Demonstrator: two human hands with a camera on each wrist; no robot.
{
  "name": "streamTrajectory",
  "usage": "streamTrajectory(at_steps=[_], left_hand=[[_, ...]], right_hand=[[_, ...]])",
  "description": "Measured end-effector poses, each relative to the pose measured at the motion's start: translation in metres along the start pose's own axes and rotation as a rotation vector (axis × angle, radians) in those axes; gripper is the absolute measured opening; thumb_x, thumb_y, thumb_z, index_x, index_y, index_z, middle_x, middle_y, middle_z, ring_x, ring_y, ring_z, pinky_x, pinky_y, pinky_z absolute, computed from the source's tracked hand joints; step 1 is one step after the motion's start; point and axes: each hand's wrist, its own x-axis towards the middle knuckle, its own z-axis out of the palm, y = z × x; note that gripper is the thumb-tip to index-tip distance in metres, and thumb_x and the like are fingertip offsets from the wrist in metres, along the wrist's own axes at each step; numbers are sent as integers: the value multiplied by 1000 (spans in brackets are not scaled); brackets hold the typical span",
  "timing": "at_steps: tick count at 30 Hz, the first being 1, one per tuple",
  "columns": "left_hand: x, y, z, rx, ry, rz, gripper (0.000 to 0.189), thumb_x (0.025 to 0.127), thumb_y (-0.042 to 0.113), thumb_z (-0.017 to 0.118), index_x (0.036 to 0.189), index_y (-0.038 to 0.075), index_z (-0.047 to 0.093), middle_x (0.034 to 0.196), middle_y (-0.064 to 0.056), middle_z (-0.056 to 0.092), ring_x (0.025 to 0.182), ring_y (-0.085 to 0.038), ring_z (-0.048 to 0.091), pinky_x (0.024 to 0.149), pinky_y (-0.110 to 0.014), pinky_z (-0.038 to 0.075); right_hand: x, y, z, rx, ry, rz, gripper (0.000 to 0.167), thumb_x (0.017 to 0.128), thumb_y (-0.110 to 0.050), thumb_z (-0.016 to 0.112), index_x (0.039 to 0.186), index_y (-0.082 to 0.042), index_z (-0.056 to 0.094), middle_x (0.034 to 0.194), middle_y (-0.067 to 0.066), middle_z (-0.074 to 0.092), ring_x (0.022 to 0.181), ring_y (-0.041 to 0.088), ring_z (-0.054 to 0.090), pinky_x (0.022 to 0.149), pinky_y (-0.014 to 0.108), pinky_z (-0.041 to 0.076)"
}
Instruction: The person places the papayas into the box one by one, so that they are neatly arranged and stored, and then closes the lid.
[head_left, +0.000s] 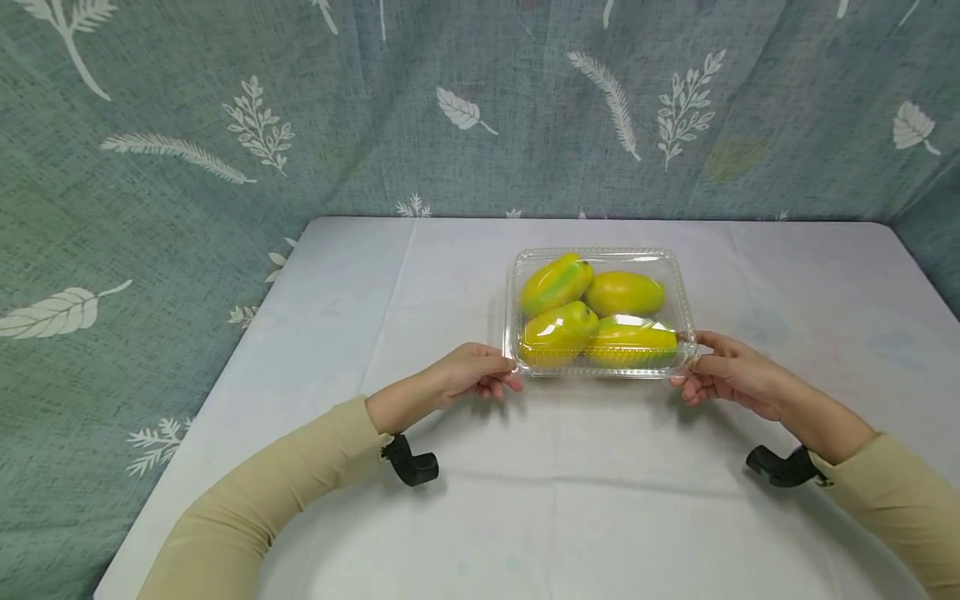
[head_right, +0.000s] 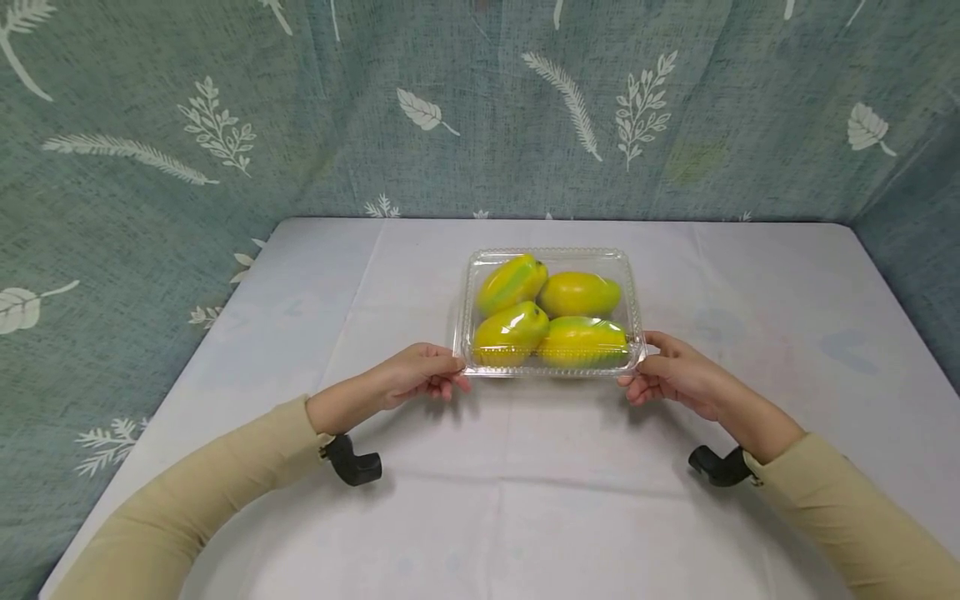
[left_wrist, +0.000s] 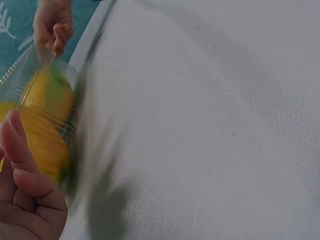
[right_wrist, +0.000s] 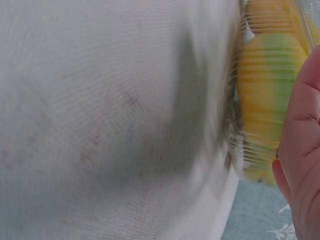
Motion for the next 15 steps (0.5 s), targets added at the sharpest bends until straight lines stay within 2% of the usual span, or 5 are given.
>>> streamTrajectory(at_steps=[6,15], left_hand=[[0,-1,2,17,19,8,24,91,13,51,68,8,55,68,2,67,49,-4,51,52,-17,37],[0,0,2,27,29,20,22,90,11,50,69,8,55,66,3,66,49,-4,49,52,-17,37]], right_hand=[[0,-1,1,-13,12,-2,63,96,-7,35,139,10,-7,84,2,66,68,12,61,73,27,52],[-1,-3,2,-10,17,6,66,97,-9,35,140,8,-12,85,1,67,70,12,63,74,27,52]])
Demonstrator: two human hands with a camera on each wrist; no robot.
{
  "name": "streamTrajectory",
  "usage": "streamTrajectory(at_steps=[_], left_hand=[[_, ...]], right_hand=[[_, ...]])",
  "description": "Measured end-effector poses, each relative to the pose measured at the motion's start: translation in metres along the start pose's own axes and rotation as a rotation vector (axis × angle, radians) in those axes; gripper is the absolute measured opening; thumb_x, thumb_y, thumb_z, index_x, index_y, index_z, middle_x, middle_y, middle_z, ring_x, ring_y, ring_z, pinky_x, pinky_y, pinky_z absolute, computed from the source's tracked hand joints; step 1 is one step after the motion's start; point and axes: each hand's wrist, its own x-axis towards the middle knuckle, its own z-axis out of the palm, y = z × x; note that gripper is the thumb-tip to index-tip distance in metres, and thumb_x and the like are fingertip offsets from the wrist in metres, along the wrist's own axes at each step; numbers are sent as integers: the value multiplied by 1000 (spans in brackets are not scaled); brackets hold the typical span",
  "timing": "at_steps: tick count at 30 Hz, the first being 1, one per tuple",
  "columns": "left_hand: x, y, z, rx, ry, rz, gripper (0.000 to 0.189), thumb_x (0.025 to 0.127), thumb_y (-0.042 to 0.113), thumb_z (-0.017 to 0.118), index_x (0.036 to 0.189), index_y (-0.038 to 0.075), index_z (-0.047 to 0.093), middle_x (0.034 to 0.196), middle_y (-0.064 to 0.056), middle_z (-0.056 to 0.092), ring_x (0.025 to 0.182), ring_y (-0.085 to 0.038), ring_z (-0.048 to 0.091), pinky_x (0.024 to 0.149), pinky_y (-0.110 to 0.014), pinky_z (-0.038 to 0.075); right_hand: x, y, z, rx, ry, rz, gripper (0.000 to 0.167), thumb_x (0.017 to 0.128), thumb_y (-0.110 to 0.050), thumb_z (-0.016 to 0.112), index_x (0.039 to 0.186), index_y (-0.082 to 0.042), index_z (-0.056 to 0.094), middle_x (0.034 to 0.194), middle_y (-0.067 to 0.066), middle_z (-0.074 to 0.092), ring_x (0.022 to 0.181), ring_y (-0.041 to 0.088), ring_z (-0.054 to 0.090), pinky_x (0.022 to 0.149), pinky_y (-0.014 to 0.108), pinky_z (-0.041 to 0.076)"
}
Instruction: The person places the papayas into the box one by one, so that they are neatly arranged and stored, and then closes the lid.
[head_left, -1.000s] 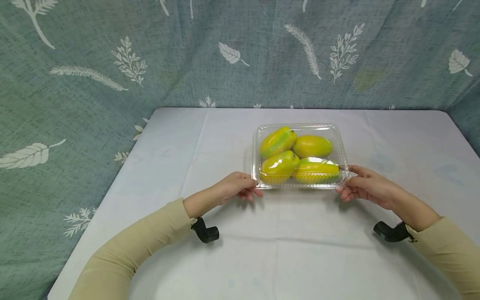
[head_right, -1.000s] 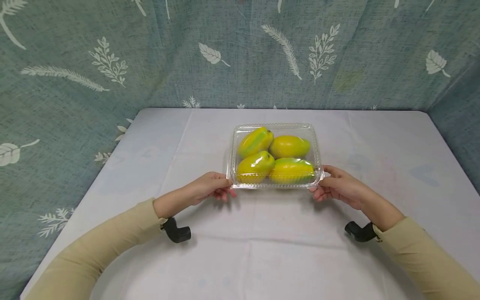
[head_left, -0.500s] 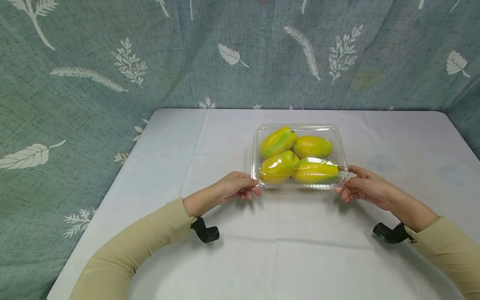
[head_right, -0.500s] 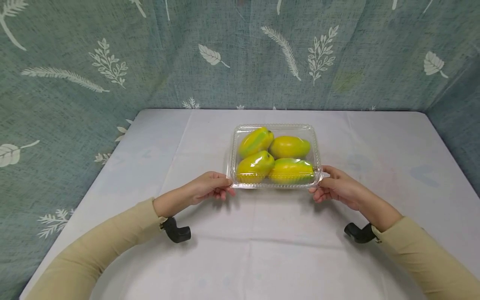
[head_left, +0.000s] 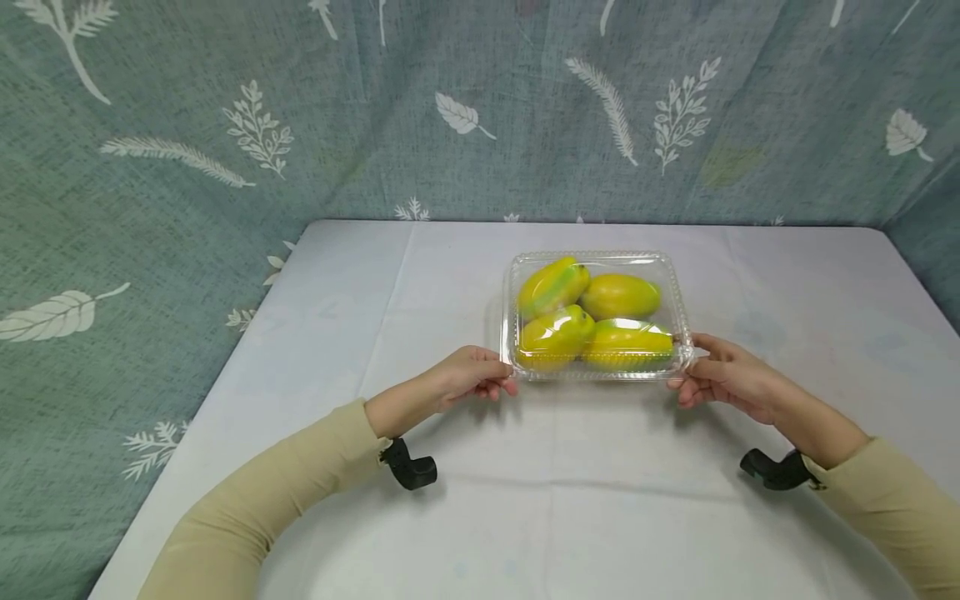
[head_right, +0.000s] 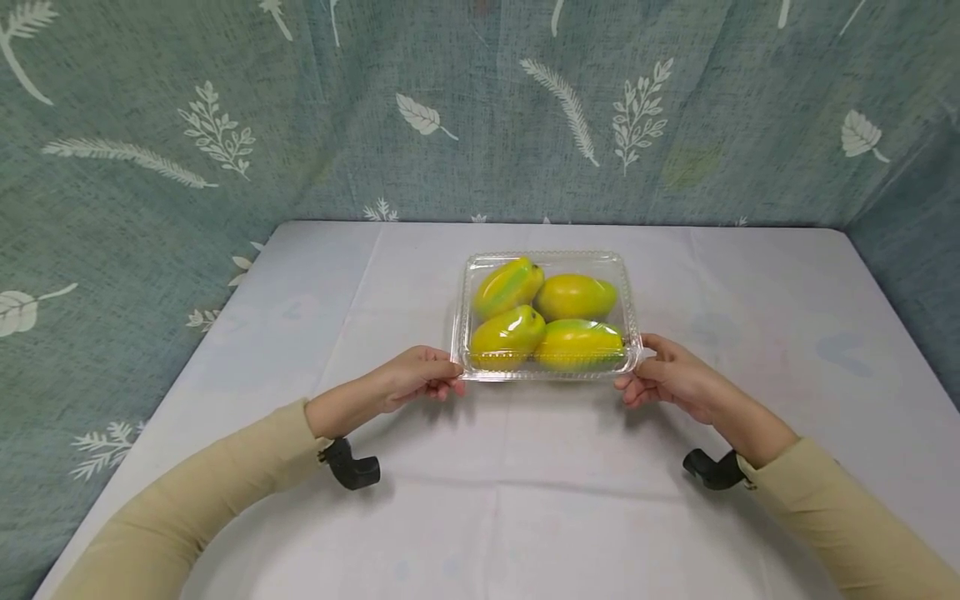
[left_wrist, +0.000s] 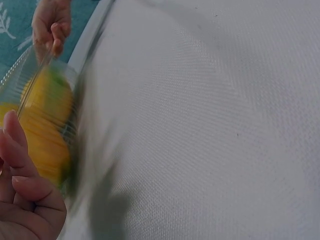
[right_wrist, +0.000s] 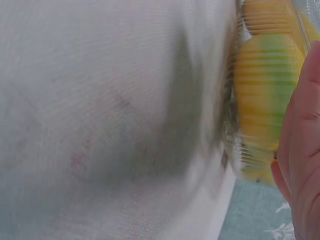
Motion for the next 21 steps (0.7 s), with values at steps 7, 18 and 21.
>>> streamTrajectory(at_steps=[7,18,21], left_hand=[[1,-1,0,7,-3,0,21,90,12,50,70,8,56,67,3,66,49,-4,48,51,-17,37],[-3,-1,-2,36,-18,12,18,92,15,49,82,3,58,71,3,67,50,-6,50,52,-18,37],[-4,-1,-2,54,-14,18,22,92,18,50,92,-1,60,74,2,68,52,-7,52,53,-19,36]], right_hand=[[-1,0,0,-7,-6,-2,64,98,-10,34,140,9,-10,87,2,67,71,12,63,75,26,52],[1,1,-1,-8,-26,-16,61,97,-8,33,139,10,-6,91,6,67,75,15,65,76,29,52],[0,1,-2,-32,-24,-8,61,96,-10,34,140,8,-4,93,9,65,75,16,65,77,30,52]])
